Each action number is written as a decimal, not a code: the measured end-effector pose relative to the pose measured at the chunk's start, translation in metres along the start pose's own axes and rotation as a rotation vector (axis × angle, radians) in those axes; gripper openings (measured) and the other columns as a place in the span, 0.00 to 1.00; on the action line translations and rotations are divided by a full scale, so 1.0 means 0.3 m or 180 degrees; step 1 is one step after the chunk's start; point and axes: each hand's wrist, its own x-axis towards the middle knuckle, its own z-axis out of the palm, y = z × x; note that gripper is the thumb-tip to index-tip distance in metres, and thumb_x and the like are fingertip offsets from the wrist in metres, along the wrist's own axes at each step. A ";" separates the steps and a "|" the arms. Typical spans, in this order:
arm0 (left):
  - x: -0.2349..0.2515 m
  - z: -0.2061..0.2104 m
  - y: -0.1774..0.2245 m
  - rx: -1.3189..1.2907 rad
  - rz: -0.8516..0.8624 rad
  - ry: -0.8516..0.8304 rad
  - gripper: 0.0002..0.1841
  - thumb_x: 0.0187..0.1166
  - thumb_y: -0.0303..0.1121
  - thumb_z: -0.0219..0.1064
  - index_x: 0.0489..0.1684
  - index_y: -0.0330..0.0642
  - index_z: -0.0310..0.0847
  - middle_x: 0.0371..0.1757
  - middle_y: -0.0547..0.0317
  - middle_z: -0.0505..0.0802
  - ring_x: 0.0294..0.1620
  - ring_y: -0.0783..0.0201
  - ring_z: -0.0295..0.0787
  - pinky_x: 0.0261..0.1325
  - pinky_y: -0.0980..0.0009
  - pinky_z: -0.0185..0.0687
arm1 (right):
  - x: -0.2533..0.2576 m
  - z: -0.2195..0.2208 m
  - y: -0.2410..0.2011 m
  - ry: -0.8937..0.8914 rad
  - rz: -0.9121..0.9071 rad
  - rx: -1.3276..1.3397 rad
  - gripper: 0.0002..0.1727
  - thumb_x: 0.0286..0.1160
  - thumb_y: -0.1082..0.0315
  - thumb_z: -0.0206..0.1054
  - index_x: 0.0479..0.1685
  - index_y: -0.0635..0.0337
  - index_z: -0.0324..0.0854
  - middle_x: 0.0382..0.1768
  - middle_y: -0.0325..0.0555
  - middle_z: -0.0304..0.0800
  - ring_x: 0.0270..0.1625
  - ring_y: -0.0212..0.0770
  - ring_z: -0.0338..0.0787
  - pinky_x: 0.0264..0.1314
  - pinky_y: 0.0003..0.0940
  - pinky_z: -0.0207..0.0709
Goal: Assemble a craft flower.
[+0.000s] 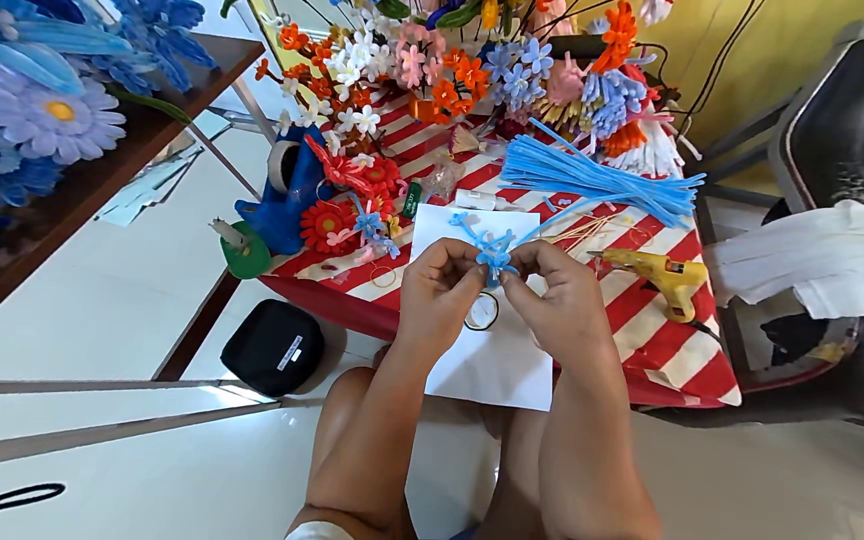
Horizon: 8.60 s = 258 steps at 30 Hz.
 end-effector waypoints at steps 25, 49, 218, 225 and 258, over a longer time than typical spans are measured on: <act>-0.014 0.016 -0.023 -0.0073 0.0250 -0.0128 0.08 0.71 0.15 0.65 0.39 0.39 0.83 0.31 0.69 0.91 0.33 0.77 0.88 0.44 0.77 0.88 | 0.000 0.004 -0.009 0.0089 0.0246 0.0408 0.04 0.64 0.74 0.64 0.30 0.54 0.81 0.26 0.27 0.84 0.30 0.16 0.82 0.37 0.12 0.76; 0.009 -0.014 -0.025 0.0024 -0.0075 0.0002 0.08 0.70 0.16 0.66 0.38 0.40 0.83 0.28 0.68 0.90 0.29 0.75 0.88 0.40 0.77 0.88 | -0.001 -0.014 0.004 -0.0194 0.0114 -0.0110 0.07 0.71 0.68 0.67 0.42 0.60 0.86 0.37 0.35 0.88 0.41 0.19 0.86 0.48 0.15 0.80; 0.018 -0.037 -0.019 0.0073 0.0057 -0.0437 0.13 0.73 0.18 0.66 0.54 0.34 0.84 0.44 0.62 0.93 0.43 0.73 0.92 0.52 0.72 0.90 | 0.024 0.005 0.041 0.0101 0.0448 0.0573 0.06 0.69 0.72 0.65 0.27 0.57 0.83 0.46 0.39 0.86 0.44 0.25 0.84 0.43 0.18 0.79; 0.018 -0.031 -0.032 0.0353 0.0245 -0.0195 0.11 0.73 0.17 0.65 0.51 0.32 0.83 0.42 0.61 0.93 0.40 0.74 0.91 0.49 0.74 0.90 | 0.024 -0.006 0.041 -0.0122 0.0418 0.0500 0.02 0.71 0.71 0.66 0.36 0.58 0.84 0.46 0.39 0.86 0.47 0.25 0.86 0.48 0.21 0.82; -0.001 0.021 -0.019 0.0611 0.0504 0.0212 0.18 0.69 0.18 0.66 0.58 0.24 0.81 0.37 0.61 0.91 0.34 0.77 0.88 0.44 0.77 0.87 | 0.016 0.032 0.019 0.0164 0.0121 0.0035 0.03 0.63 0.71 0.69 0.25 0.57 0.87 0.48 0.38 0.84 0.55 0.27 0.82 0.55 0.21 0.78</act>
